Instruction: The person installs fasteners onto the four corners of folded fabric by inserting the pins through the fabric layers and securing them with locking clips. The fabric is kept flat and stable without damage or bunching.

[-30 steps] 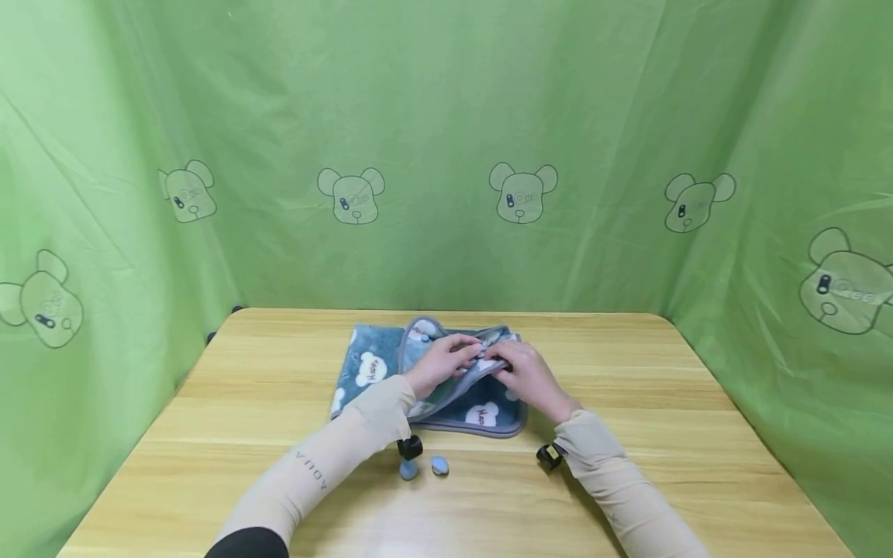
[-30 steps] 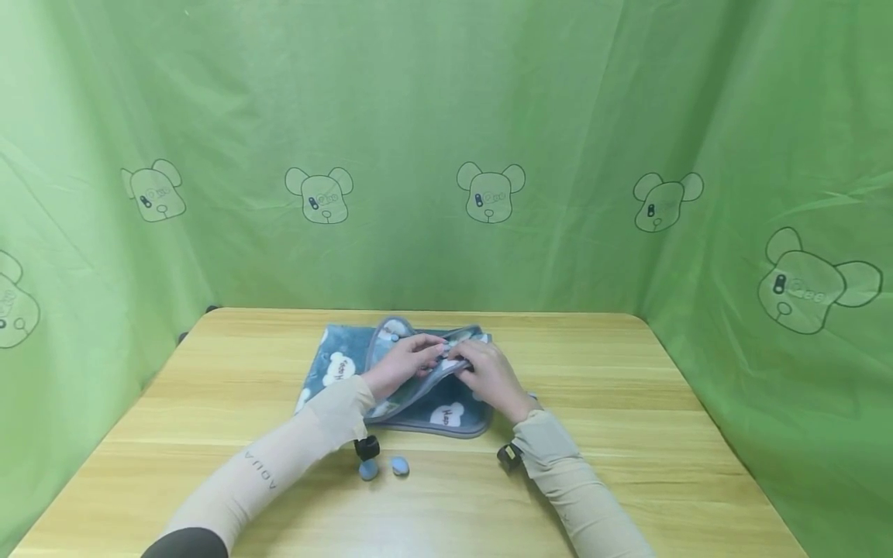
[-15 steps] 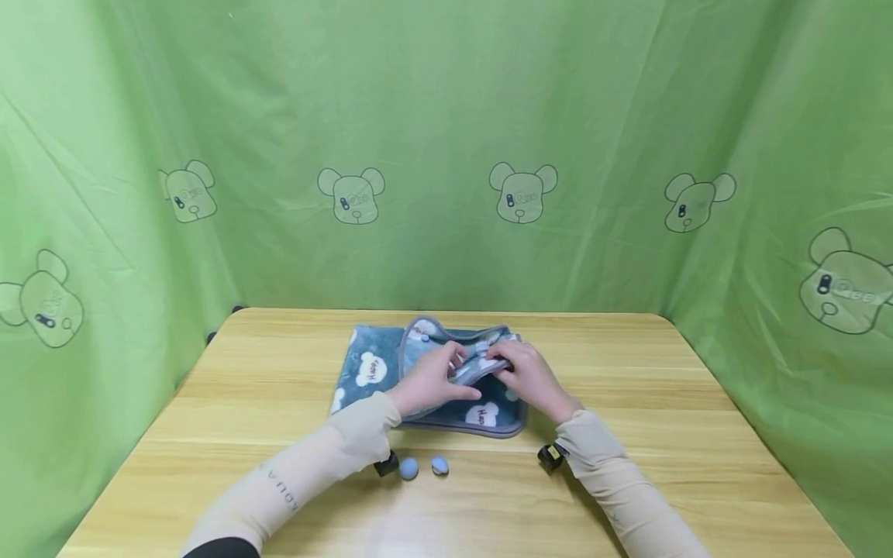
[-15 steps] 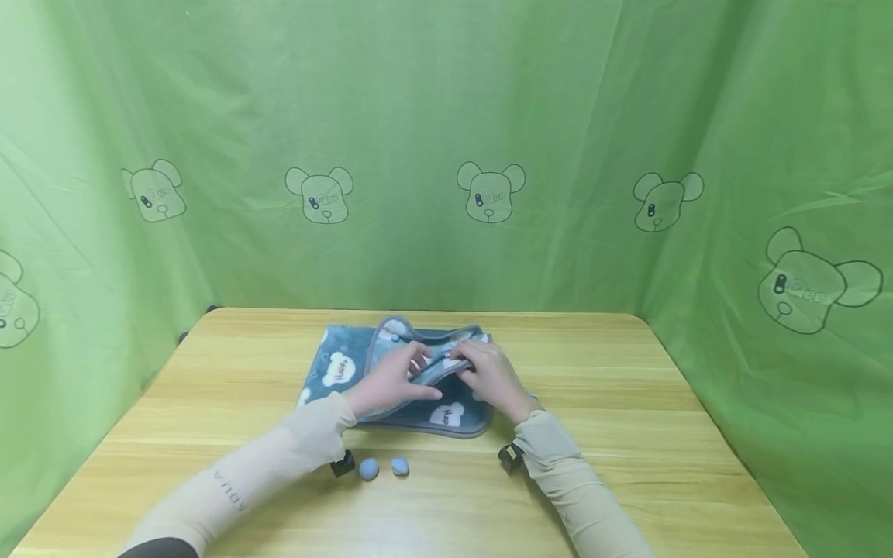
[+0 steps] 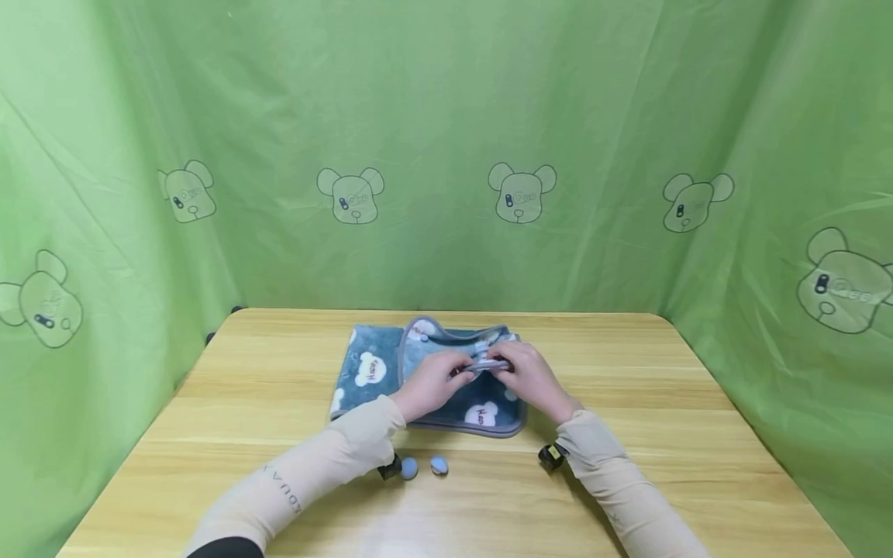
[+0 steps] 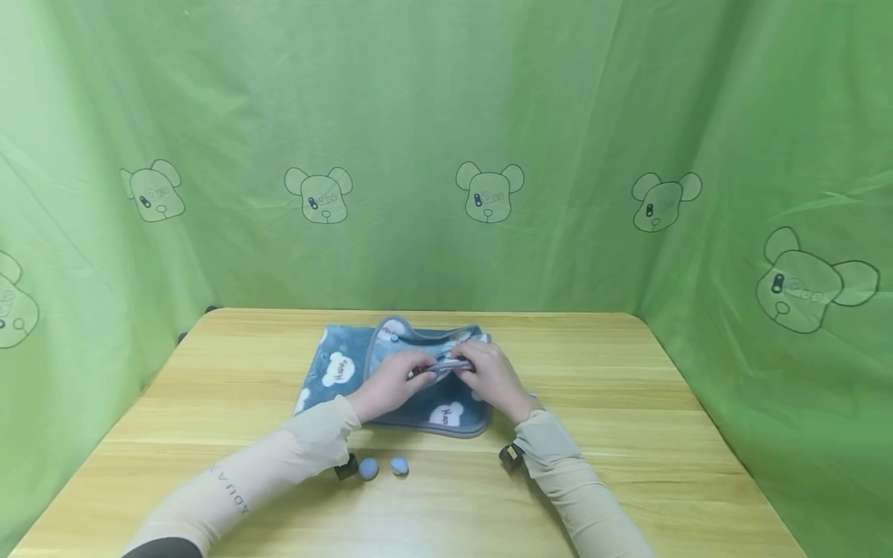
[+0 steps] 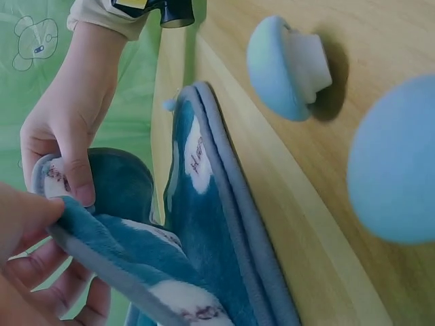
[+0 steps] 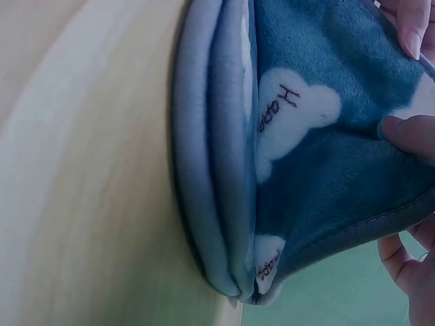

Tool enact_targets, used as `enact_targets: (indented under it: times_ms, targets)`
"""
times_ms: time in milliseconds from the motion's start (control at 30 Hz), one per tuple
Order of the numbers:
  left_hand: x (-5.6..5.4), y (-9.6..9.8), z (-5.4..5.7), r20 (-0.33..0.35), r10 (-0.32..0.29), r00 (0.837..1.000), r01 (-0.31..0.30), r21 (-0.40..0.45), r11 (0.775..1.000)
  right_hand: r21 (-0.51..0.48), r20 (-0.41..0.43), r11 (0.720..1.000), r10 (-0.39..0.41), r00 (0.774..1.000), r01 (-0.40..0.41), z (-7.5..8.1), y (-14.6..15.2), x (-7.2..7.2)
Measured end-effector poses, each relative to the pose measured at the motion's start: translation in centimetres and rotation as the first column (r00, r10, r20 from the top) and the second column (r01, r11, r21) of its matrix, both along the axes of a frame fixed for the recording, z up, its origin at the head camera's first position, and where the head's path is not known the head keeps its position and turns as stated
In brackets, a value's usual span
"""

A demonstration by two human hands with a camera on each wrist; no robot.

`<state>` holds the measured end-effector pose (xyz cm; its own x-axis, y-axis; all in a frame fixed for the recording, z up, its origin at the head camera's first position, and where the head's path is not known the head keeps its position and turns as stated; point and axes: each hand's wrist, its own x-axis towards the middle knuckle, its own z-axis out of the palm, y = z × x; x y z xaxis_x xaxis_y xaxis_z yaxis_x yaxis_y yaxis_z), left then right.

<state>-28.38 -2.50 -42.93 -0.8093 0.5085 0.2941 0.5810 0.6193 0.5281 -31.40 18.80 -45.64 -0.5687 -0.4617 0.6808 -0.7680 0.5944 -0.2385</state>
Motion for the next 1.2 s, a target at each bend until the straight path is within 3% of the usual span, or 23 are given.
enact_targets:
  times_ms: [300, 533, 700, 767, 867, 1067, 1133, 1200]
  targets:
    - [-0.6, -0.2, 0.5, 0.095, -0.004, 0.995, -0.009, 0.133, 0.991, -0.029, 0.040, 1.000, 0.007, 0.999, -0.005, 0.2, 0.4, 0.1]
    - [-1.4, -1.1, 1.1, 0.192, 0.051, 0.980, -0.096, 0.231, 0.968, -0.067, 0.108, 0.995, -0.063, 0.992, 0.071, 0.7, 1.7, 0.4]
    - [-2.5, -2.3, 1.2, 0.172, 0.161, 0.972, -0.202, 0.262, 0.944, -0.103, 0.138, 0.986, -0.118, 0.983, 0.133, 1.1, 3.2, 0.4]
    - [-3.1, -2.9, 1.2, 0.199, 0.200, 0.959, -0.254, 0.303, 0.919, -0.125, 0.135, 0.980, -0.138, 0.981, 0.155, 1.4, 3.9, 0.5]
    - [-4.0, -3.7, 1.1, 0.296, 0.223, 0.929, -0.328, 0.380, 0.865, -0.152, 0.129, 0.971, -0.165, 0.978, 0.184, 1.7, 4.9, 0.5]
    - [-5.7, -5.7, -0.3, 0.521, 0.206, 0.829, -0.481, 0.475, 0.736, -0.179, 0.134, 0.955, -0.214, 0.968, 0.236, 1.7, 6.7, 0.5]
    - [-6.1, -6.4, -0.8, 0.557, 0.218, 0.802, -0.517, 0.463, 0.719, -0.190, 0.136, 0.952, -0.218, 0.967, 0.241, 1.7, 7.2, 0.5]
    - [-6.6, -7.1, -1.4, 0.571, 0.238, 0.786, -0.537, 0.439, 0.720, -0.194, 0.130, 0.951, -0.220, 0.967, 0.242, 1.6, 7.6, 0.5]
